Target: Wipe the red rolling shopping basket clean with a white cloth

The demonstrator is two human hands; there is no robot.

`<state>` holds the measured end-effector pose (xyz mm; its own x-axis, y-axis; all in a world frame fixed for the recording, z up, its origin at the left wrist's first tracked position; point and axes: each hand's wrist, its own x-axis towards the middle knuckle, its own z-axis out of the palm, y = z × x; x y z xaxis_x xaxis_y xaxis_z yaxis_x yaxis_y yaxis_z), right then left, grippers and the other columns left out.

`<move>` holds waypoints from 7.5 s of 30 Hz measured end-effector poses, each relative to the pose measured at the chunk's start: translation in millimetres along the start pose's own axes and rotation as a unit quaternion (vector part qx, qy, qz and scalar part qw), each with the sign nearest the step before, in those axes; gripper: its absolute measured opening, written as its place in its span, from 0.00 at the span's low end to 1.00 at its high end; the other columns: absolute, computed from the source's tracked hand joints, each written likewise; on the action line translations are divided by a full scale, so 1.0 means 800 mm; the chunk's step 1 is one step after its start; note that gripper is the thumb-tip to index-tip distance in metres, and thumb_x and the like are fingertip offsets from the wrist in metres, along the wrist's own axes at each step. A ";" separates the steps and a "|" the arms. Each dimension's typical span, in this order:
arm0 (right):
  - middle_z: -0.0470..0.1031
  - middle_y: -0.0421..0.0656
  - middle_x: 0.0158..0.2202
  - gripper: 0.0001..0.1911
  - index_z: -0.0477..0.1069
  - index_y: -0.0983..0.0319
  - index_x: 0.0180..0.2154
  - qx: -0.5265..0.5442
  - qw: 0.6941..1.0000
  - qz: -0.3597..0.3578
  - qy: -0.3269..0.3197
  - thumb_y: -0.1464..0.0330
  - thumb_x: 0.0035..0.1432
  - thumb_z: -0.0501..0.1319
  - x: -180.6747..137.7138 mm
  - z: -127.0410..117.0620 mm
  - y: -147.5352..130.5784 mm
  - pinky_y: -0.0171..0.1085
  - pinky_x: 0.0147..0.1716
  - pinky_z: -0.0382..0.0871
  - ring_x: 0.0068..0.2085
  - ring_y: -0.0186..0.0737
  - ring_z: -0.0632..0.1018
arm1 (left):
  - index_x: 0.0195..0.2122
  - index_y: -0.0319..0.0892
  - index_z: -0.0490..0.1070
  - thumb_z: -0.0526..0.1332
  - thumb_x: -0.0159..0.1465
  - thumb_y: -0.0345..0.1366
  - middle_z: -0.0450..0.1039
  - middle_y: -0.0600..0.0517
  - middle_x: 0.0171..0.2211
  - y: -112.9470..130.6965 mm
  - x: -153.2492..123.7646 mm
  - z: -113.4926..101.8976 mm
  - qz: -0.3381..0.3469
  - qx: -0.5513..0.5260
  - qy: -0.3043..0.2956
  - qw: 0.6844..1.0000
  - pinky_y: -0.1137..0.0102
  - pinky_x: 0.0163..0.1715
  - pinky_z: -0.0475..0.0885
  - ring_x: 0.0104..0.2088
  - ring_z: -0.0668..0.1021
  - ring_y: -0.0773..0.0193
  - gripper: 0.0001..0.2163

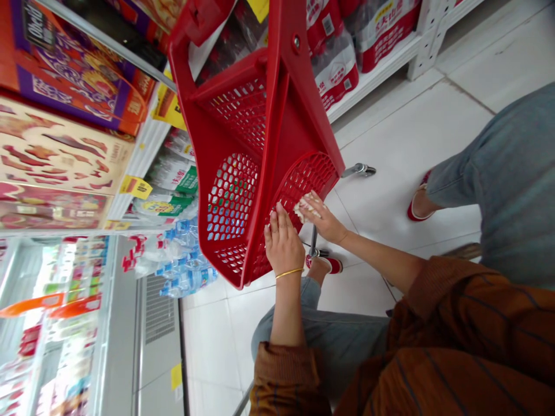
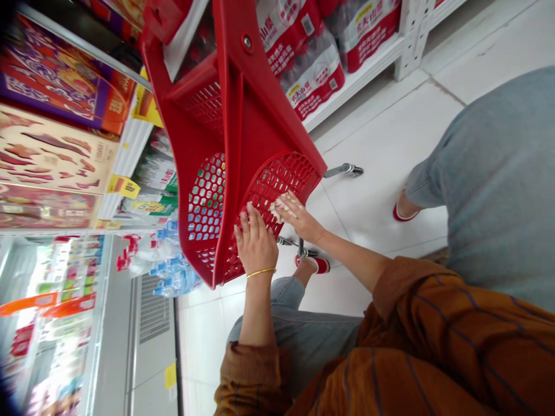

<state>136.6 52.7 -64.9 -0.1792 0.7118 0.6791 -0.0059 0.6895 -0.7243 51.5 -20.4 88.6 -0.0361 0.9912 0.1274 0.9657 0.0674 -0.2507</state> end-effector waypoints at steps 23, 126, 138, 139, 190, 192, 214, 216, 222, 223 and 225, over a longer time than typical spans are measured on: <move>0.53 0.44 0.66 0.23 0.56 0.52 0.63 -0.029 0.959 0.173 0.221 0.63 0.68 0.46 0.074 0.052 -0.087 0.50 0.65 0.53 0.68 0.42 0.54 | 0.67 0.39 0.39 0.43 0.67 0.26 0.45 0.48 0.68 -0.043 0.002 -0.028 0.121 -0.008 0.007 0.993 0.60 0.68 0.42 0.68 0.49 0.64 0.27; 0.68 0.46 0.57 0.20 0.66 0.57 0.56 0.050 0.956 0.175 0.231 0.62 0.68 0.45 0.066 -0.065 -0.053 0.51 0.63 0.59 0.63 0.42 0.63 | 0.41 0.37 0.75 0.53 0.62 0.37 0.78 0.42 0.40 0.021 0.141 -0.130 0.614 -0.059 -0.087 0.782 0.54 0.47 0.71 0.45 0.77 0.52 0.14; 0.66 0.51 0.56 0.19 0.66 0.59 0.56 0.057 0.956 0.168 0.234 0.66 0.67 0.48 0.063 -0.077 -0.064 0.50 0.60 0.64 0.61 0.43 0.66 | 0.43 0.37 0.75 0.52 0.63 0.34 0.78 0.41 0.44 0.020 0.129 -0.138 0.616 0.005 -0.103 0.781 0.50 0.51 0.69 0.48 0.77 0.51 0.14; 0.66 0.51 0.56 0.19 0.66 0.59 0.57 0.057 0.959 0.152 0.234 0.67 0.67 0.48 0.071 -0.080 -0.072 0.49 0.61 0.63 0.61 0.43 0.66 | 0.43 0.37 0.75 0.52 0.63 0.33 0.78 0.42 0.43 0.020 0.128 -0.138 0.620 0.005 -0.099 0.779 0.50 0.51 0.69 0.47 0.77 0.52 0.14; 0.68 0.48 0.58 0.19 0.66 0.57 0.57 0.124 0.955 0.180 0.198 0.66 0.67 0.50 0.011 -0.058 -0.044 0.49 0.61 0.62 0.63 0.43 0.64 | 0.61 0.35 0.62 0.59 0.62 0.44 0.62 0.40 0.61 0.052 0.048 -0.112 0.470 0.238 -0.268 0.806 0.52 0.65 0.53 0.63 0.63 0.52 0.28; 0.64 0.47 0.60 0.20 0.63 0.56 0.59 0.134 0.959 0.155 0.197 0.68 0.67 0.50 0.029 -0.056 -0.059 0.48 0.63 0.60 0.66 0.42 0.60 | 0.61 0.36 0.61 0.58 0.63 0.44 0.63 0.40 0.61 0.054 0.049 -0.115 0.465 0.238 -0.274 0.808 0.52 0.65 0.52 0.63 0.64 0.52 0.28; 0.57 0.45 0.65 0.22 0.56 0.56 0.63 0.104 0.968 0.193 0.125 0.67 0.69 0.44 -0.025 -0.033 -0.034 0.52 0.65 0.53 0.68 0.41 0.51 | 0.60 0.35 0.63 0.54 0.66 0.43 0.59 0.43 0.63 0.065 0.045 -0.131 0.443 0.285 -0.295 0.798 0.55 0.65 0.54 0.65 0.61 0.54 0.25; 0.57 0.44 0.65 0.23 0.55 0.55 0.63 0.108 0.961 0.210 0.147 0.67 0.69 0.46 -0.020 -0.040 -0.038 0.50 0.64 0.56 0.68 0.41 0.54 | 0.60 0.35 0.62 0.54 0.66 0.44 0.59 0.43 0.63 0.066 0.044 -0.130 0.442 0.285 -0.289 0.800 0.54 0.65 0.53 0.65 0.61 0.54 0.25; 0.50 0.47 0.67 0.26 0.46 0.54 0.66 0.087 0.946 0.245 0.195 0.69 0.68 0.44 0.010 -0.053 -0.039 0.49 0.65 0.54 0.68 0.42 0.52 | 0.62 0.34 0.59 0.53 0.67 0.44 0.58 0.43 0.64 0.069 0.042 -0.132 0.438 0.277 -0.288 0.805 0.53 0.66 0.51 0.65 0.60 0.54 0.26; 0.49 0.47 0.68 0.27 0.46 0.54 0.66 0.086 0.945 0.250 0.194 0.70 0.68 0.44 0.013 -0.051 -0.041 0.50 0.65 0.54 0.68 0.43 0.51 | 0.62 0.33 0.59 0.53 0.66 0.44 0.58 0.43 0.64 0.069 0.042 -0.132 0.435 0.278 -0.289 0.806 0.53 0.66 0.51 0.65 0.60 0.53 0.26; 0.49 0.47 0.68 0.27 0.45 0.54 0.67 0.083 0.941 0.265 0.193 0.71 0.68 0.44 0.015 -0.043 -0.047 0.50 0.65 0.54 0.68 0.44 0.51 | 0.62 0.33 0.60 0.54 0.66 0.43 0.57 0.43 0.64 0.070 0.041 -0.131 0.427 0.281 -0.295 0.807 0.54 0.66 0.51 0.65 0.60 0.53 0.26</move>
<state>168.7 39.4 -25.4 0.1692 0.9676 0.1874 -0.1762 0.2167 -0.9602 131.0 4.2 179.7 0.3045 0.5751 -0.7593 0.4400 -0.7919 -0.4234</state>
